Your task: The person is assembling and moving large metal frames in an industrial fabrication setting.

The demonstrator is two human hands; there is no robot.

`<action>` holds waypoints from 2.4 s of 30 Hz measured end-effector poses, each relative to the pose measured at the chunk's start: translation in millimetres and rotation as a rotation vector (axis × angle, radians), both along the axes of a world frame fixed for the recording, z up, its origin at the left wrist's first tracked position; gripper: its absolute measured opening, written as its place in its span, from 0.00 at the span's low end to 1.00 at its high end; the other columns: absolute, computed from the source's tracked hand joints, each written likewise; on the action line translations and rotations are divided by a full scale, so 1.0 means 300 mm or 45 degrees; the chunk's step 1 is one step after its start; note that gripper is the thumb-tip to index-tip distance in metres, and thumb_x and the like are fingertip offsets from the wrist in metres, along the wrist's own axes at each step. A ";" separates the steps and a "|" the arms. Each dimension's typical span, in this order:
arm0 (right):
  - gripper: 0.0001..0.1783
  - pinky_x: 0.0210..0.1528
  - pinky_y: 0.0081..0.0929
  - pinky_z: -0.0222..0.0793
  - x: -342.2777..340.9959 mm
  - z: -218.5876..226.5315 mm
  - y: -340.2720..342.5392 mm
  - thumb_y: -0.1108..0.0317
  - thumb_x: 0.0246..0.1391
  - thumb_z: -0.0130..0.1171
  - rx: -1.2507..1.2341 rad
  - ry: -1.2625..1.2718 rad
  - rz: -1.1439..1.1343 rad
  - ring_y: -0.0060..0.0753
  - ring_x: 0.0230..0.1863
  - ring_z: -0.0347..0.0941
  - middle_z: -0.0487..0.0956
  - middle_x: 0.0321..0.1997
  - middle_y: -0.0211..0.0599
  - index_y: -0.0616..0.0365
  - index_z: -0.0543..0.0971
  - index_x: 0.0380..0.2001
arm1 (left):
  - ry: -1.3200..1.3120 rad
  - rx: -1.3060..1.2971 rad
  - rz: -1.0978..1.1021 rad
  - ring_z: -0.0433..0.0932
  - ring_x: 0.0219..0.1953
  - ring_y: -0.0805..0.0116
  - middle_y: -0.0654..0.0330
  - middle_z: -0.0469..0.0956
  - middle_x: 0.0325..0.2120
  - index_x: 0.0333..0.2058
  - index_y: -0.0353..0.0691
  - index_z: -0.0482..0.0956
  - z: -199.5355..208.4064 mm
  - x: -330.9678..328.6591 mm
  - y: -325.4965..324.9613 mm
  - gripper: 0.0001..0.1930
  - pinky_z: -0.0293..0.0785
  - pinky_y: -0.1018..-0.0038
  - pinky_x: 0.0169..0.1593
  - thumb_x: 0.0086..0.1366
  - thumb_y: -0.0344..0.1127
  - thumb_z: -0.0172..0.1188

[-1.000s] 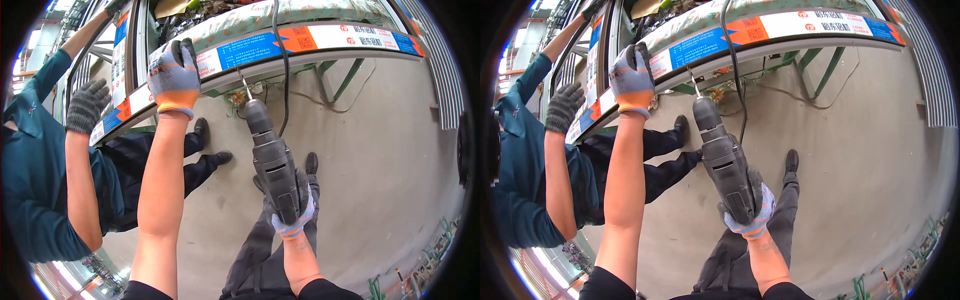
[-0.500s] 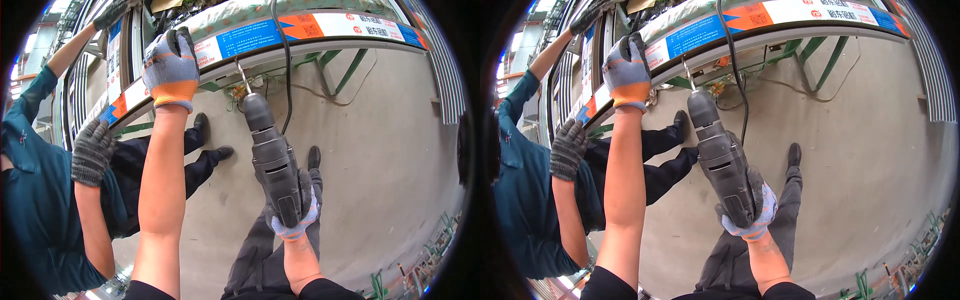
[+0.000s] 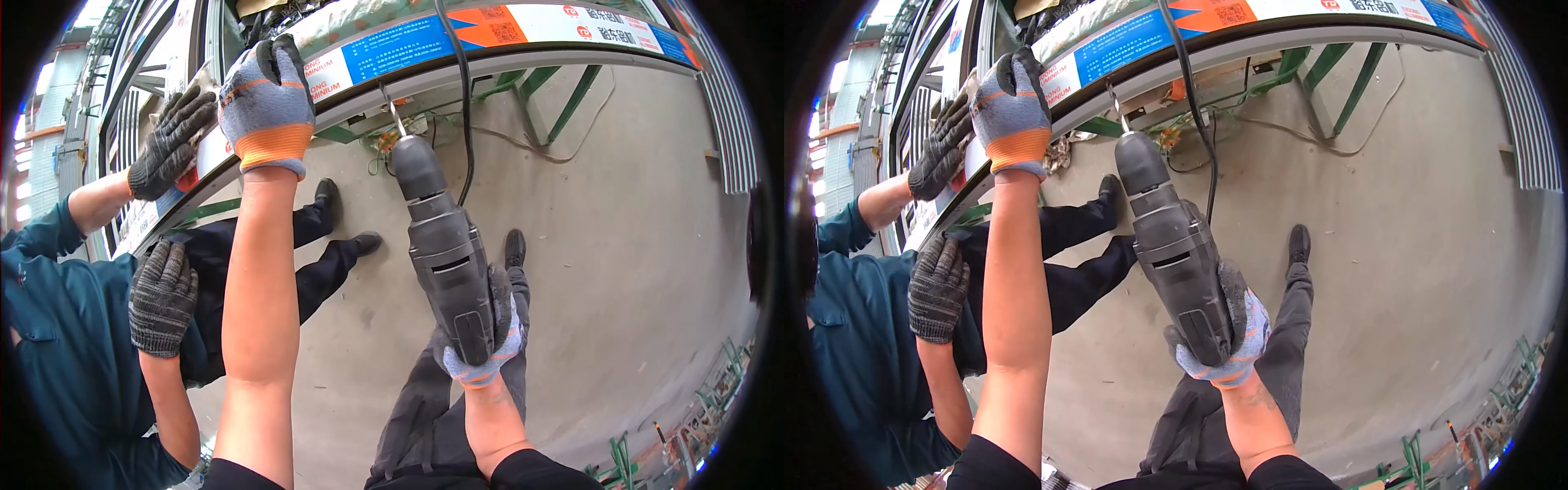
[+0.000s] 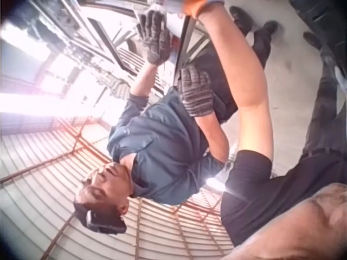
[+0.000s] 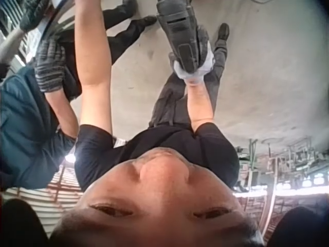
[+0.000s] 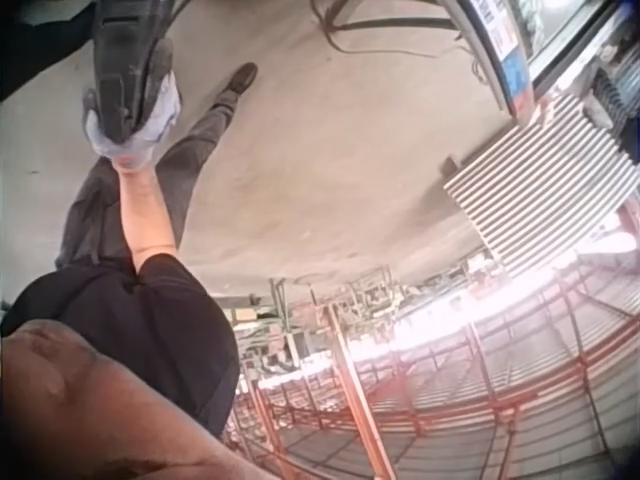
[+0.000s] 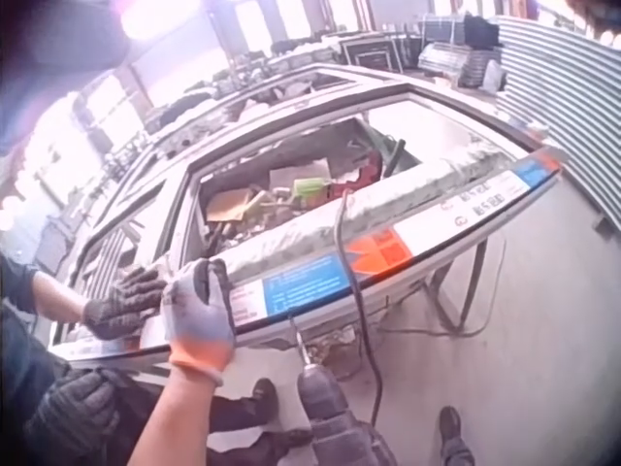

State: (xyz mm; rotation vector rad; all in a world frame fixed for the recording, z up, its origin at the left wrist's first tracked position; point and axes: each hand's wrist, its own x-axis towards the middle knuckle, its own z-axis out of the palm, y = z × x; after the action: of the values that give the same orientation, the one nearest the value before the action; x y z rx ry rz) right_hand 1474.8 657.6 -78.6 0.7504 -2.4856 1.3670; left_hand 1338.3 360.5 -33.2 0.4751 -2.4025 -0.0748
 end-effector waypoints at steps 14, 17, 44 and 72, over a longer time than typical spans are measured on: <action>0.31 0.37 0.42 0.74 -0.046 0.004 -0.070 0.61 0.39 0.65 0.005 0.023 -0.029 0.51 0.39 0.76 0.74 0.52 0.49 0.54 0.77 0.52 | -0.057 0.086 0.007 0.79 0.32 0.49 0.48 0.80 0.28 0.34 0.34 0.80 0.003 -0.007 0.017 0.13 0.74 0.64 0.39 0.68 0.38 0.51; 0.28 0.52 0.44 0.72 -0.020 0.010 -0.081 0.54 0.52 0.56 0.043 -0.019 -0.064 0.61 0.52 0.74 0.73 0.56 0.58 0.60 0.77 0.53 | 0.018 0.096 0.003 0.79 0.31 0.49 0.47 0.80 0.28 0.33 0.33 0.80 0.014 -0.010 0.036 0.13 0.73 0.64 0.37 0.68 0.36 0.51; 0.41 0.43 0.44 0.72 -0.013 0.026 -0.099 0.50 0.40 0.63 -0.199 -0.256 -0.130 0.53 0.42 0.76 0.77 0.48 0.47 0.67 0.71 0.55 | -0.155 0.128 0.037 0.75 0.38 0.44 0.45 0.77 0.33 0.36 0.32 0.77 0.033 0.016 0.007 0.07 0.71 0.57 0.44 0.64 0.29 0.54; 0.46 0.43 0.43 0.72 -0.040 0.000 -0.096 0.52 0.34 0.67 -0.221 -0.126 -0.097 0.52 0.41 0.76 0.75 0.48 0.48 0.70 0.68 0.56 | -0.122 0.087 0.024 0.75 0.35 0.45 0.46 0.77 0.30 0.33 0.31 0.76 0.080 0.013 0.015 0.05 0.71 0.59 0.42 0.63 0.27 0.54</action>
State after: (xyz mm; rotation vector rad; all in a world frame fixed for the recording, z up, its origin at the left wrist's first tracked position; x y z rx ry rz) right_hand 1462.7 628.7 -78.5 0.5589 -2.4003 1.6025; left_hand 1342.3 365.1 -9.2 0.5444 -2.4949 -0.1291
